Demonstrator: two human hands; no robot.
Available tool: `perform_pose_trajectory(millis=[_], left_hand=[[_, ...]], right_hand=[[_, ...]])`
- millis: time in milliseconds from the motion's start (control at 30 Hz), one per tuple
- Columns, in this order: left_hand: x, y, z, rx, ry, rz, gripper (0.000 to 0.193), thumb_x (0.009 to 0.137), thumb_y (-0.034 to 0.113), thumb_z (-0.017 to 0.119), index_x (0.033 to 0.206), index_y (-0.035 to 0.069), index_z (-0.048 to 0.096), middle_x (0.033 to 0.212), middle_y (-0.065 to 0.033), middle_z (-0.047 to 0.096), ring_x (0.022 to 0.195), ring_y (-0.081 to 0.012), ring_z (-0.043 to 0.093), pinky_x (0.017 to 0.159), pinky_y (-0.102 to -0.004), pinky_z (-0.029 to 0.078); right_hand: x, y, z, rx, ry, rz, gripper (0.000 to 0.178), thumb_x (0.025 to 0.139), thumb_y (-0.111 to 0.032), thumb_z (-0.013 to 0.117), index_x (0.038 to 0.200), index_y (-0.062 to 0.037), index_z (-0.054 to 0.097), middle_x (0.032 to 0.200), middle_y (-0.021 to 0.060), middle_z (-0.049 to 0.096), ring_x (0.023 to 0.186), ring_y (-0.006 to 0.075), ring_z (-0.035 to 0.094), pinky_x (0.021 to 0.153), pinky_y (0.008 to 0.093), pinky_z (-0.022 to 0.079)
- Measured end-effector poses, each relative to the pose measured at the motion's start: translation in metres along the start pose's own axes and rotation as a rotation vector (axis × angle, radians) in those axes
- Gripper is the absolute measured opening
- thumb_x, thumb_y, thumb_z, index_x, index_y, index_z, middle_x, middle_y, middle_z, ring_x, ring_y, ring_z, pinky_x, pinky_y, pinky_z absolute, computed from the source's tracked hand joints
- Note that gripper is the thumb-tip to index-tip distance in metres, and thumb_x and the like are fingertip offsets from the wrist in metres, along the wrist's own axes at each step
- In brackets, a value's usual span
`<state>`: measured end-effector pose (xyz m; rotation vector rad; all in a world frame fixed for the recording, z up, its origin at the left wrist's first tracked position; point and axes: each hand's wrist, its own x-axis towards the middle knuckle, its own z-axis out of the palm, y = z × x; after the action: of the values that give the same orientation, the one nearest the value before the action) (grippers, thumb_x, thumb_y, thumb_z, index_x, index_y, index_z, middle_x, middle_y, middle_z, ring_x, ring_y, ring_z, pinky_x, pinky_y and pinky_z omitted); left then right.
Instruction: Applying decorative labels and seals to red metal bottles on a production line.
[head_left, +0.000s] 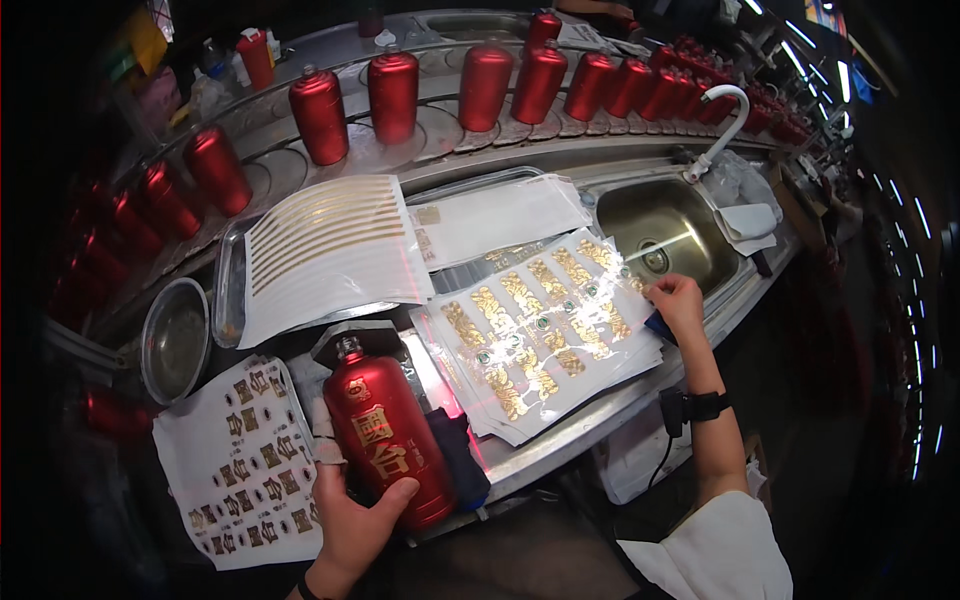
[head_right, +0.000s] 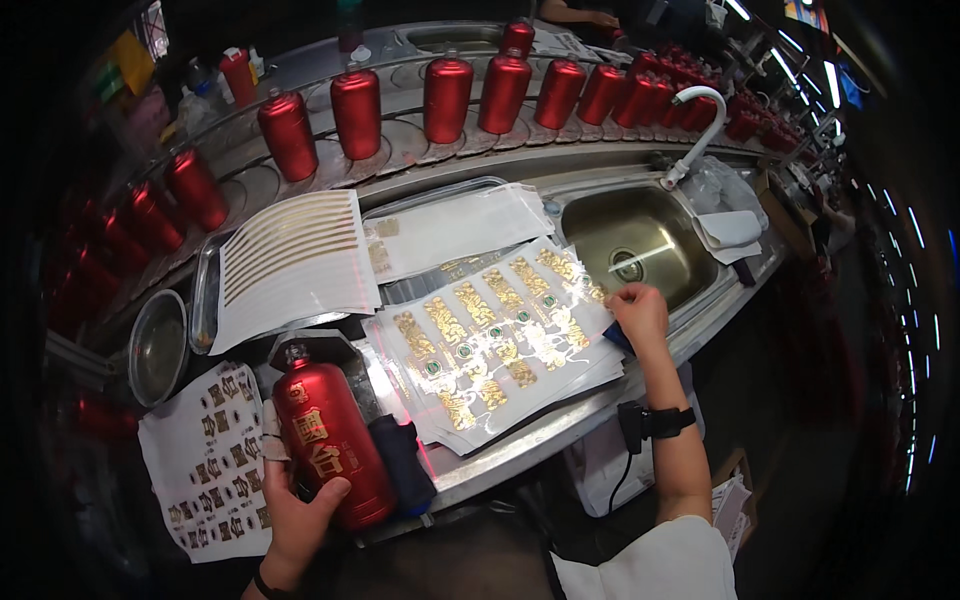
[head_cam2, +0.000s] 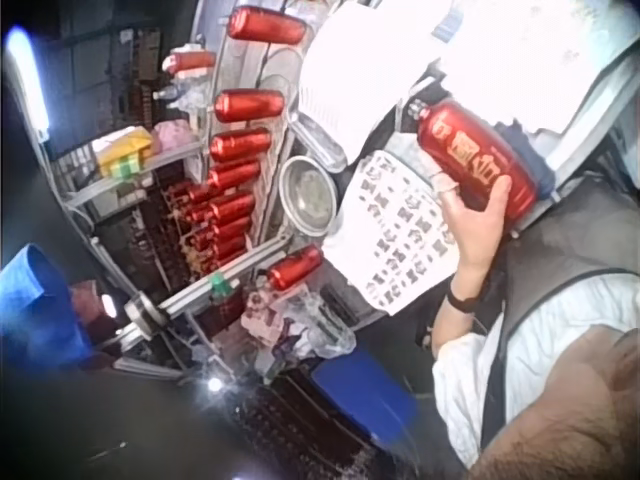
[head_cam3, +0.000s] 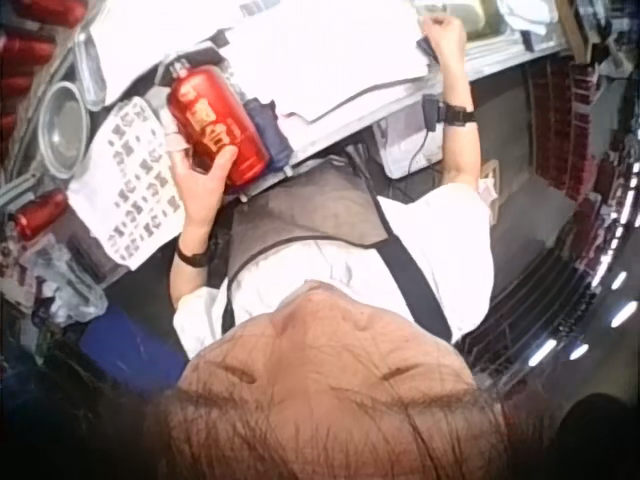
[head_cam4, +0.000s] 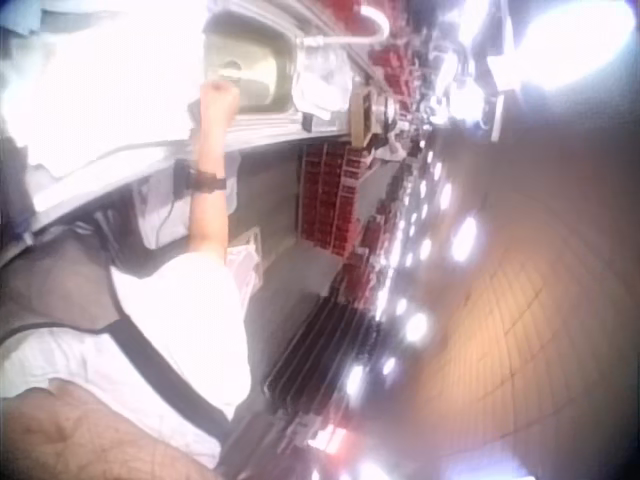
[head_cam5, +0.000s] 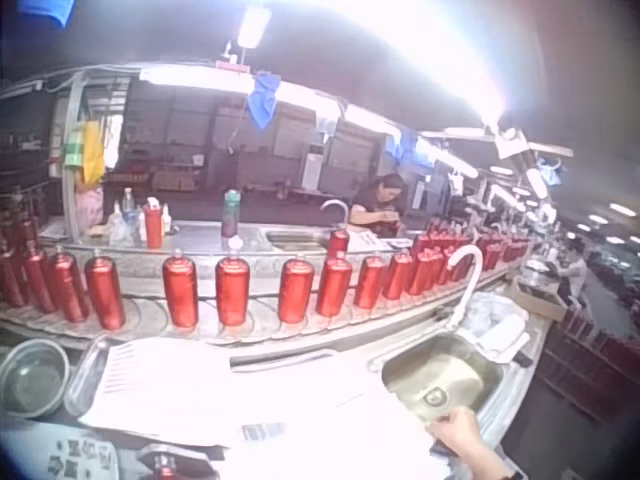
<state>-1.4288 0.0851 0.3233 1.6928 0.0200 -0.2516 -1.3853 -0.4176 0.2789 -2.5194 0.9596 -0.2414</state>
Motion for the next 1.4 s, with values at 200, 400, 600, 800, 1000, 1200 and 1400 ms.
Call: perform_pose_trajectory(millis=[200,400,600,800,1000,1200,1400], left_hand=[[0.008,0.016,-0.029,0.060,0.095,0.223,0.066,0.089,0.015,0.066,0.143,-0.006,0.036,0.137,-0.0187,0.052,0.129,-0.0245,0.049,0.111,-0.0394,0.035],[0.023,0.069,-0.021,-0.071,-0.305,0.454,0.067,0.097,0.028,0.057,0.148,-0.005,0.028,0.122,-0.0130,0.060,0.110,-0.0187,0.057,0.100,-0.0334,0.041],[0.002,0.069,-0.016,-0.245,-0.871,0.195,0.077,0.094,0.029,0.061,0.152,-0.002,0.022,0.111,-0.0061,0.060,0.088,-0.0098,0.056,0.084,-0.0251,0.044],[-0.038,0.033,-0.055,-0.086,-0.325,-0.052,0.052,0.087,0.003,0.066,0.137,0.001,0.053,0.084,0.0016,0.064,0.079,-0.0064,0.057,0.082,-0.0241,0.046],[-0.028,-0.011,-0.047,-0.335,-0.059,-0.137,0.056,0.085,-0.003,0.068,0.138,-0.002,0.049,0.092,-0.0020,0.067,0.087,-0.0081,0.061,0.087,-0.0258,0.049],[-0.037,-0.010,-0.051,-0.382,-0.018,-0.104,0.054,0.084,-0.004,0.068,0.135,-0.005,0.051,0.094,-0.0036,0.068,0.088,-0.0081,0.062,0.086,-0.0247,0.049],[-0.035,-0.015,-0.051,-0.318,0.012,-0.085,0.054,0.083,-0.003,0.069,0.134,-0.006,0.051,0.093,-0.0037,0.067,0.087,-0.0081,0.061,0.085,-0.0245,0.049]], right_hand=[[-0.074,-0.118,-0.046,0.032,0.003,-0.551,0.013,0.082,-0.011,0.068,0.079,0.0017,0.066,0.070,0.0137,0.061,0.062,0.0241,0.060,0.059,0.0351,0.046],[-0.161,-0.229,-0.097,0.256,-0.690,-1.006,0.008,0.075,-0.006,0.071,0.074,-0.0012,0.065,0.064,0.0104,0.056,0.057,0.0252,0.056,0.053,0.0344,0.041],[-0.195,-0.253,-0.121,0.414,-0.944,-1.055,0.008,0.074,-0.004,0.074,0.077,-0.0023,0.066,0.067,0.0081,0.059,0.061,0.0243,0.059,0.053,0.0326,0.043],[-0.214,-0.207,-0.052,0.557,-0.910,-0.773,0.006,0.081,-0.004,0.071,0.080,-0.0009,0.066,0.073,0.0061,0.062,0.065,0.0160,0.058,0.059,0.0278,0.043],[-0.228,-0.178,0.016,0.663,-0.886,-0.412,0.010,0.087,-0.008,0.070,0.083,-0.0001,0.066,0.075,0.0027,0.062,0.067,0.0070,0.053,0.061,0.0233,0.043],[-0.233,-0.184,0.009,0.702,-0.846,-0.400,0.013,0.087,-0.010,0.071,0.082,0.0006,0.065,0.074,0.0035,0.062,0.066,0.0071,0.052,0.060,0.0230,0.043],[-0.228,-0.187,0.014,0.692,-0.770,-0.540,0.014,0.086,-0.012,0.073,0.082,0.0001,0.067,0.074,0.0052,0.063,0.062,0.0094,0.053,0.058,0.0242,0.043]])
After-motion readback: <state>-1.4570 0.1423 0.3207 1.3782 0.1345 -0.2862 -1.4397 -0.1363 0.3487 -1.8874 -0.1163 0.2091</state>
